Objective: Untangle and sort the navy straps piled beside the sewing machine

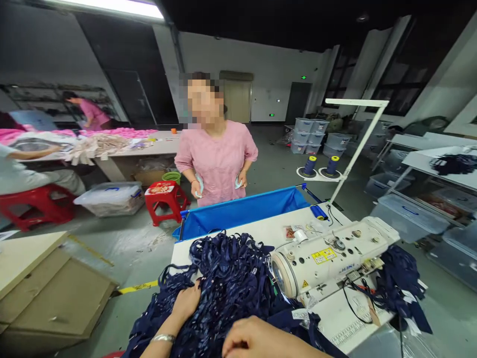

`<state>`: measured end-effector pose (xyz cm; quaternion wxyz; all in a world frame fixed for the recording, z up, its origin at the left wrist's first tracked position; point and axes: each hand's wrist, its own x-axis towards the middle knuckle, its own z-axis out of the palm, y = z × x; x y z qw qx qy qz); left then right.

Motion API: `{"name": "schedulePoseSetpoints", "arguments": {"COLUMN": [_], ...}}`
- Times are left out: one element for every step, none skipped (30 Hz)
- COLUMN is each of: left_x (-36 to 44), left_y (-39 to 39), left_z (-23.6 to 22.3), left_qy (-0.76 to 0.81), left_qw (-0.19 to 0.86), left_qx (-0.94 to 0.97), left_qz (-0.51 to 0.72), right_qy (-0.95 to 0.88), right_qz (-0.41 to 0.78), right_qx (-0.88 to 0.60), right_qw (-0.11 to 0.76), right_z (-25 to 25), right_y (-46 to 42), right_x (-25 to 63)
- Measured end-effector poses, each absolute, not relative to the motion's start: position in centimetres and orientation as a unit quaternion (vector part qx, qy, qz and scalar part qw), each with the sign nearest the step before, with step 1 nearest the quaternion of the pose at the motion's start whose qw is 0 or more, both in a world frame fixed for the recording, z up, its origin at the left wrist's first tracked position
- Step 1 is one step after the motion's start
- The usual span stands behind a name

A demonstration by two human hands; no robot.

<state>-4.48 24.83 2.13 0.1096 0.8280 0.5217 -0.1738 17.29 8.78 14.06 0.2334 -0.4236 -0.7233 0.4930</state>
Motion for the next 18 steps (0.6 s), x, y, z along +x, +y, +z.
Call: {"name": "schedulePoseSetpoints", "arguments": {"left_x": [-4.7,-4.9,-5.1,-5.3,-5.6,-5.8,-6.1,-6.4,-6.6,-6.9,-7.2,-7.4,-7.7,-7.9,-8.1,-8.3,-8.4,-8.5], "left_y": [24.6,24.4,24.1,23.8,23.6,23.3,23.1,22.8,22.6,22.3,22.1,21.8,21.5,21.3,21.0,20.8,20.6,20.4], "left_z": [2.3,2.4,2.5,2.5,2.6,2.6,2.6,2.6,2.6,2.6,2.6,2.5,2.5,2.4,2.3,2.3,2.3,2.3], "left_qy": [0.518,0.515,0.51,0.506,0.502,0.498,0.494,0.49,0.487,0.484,0.482,0.481,0.482,0.484,0.487,0.491,0.496,0.502], "left_qw": [0.107,0.105,0.104,0.104,0.105,0.106,0.107,0.106,0.105,0.103,0.102,0.1,0.098,0.096,0.095,0.092,0.089,0.084], "left_qx": [0.828,0.828,0.827,0.826,0.825,0.824,0.822,0.821,0.82,0.82,0.819,0.817,0.815,0.812,0.809,0.806,0.803,0.801], "left_qz": [-0.186,-0.198,-0.211,-0.224,-0.238,-0.25,-0.262,-0.272,-0.28,-0.287,-0.294,-0.3,-0.306,-0.31,-0.315,-0.317,-0.317,-0.315], "right_qy": [-0.689,-0.642,-0.594,-0.545,-0.497,-0.454,-0.423,-0.385,-0.358,-0.333,-0.313,-0.297,-0.287,-0.282,-0.28,-0.284,-0.292,-0.305], "right_qz": [0.535,0.572,0.593,0.612,0.629,0.643,0.645,0.633,0.591,0.525,0.452,0.418,0.392,0.367,0.351,0.335,0.32,0.306], "right_qx": [-0.44,-0.469,-0.505,-0.53,-0.549,-0.559,-0.571,-0.599,-0.643,-0.705,-0.76,-0.785,-0.802,-0.817,-0.826,-0.834,-0.84,-0.844], "right_qw": [0.211,0.2,0.203,0.217,0.236,0.26,0.283,0.304,0.329,0.343,0.347,0.349,0.349,0.345,0.34,0.334,0.326,0.318], "right_z": [13.6,13.1,12.6,12.2,11.8,11.2,10.5,9.6,8.5,7.2,5.7,4.3,2.9,1.7,0.6,-0.3,-1.0,-1.6], "right_y": [7.1,5.6,4.2,2.9,1.7,0.6,-0.4,-1.4,-2.2,-2.9,-3.5,-3.9,-4.1,-4.1,-4.0,-3.8,-3.4,-3.0], "right_x": [18.7,20.2,21.8,23.5,25.3,27.3,29.4,31.6,33.8,35.9,37.9,39.6,41.0,42.0,42.8,43.2,43.5,43.5]}}
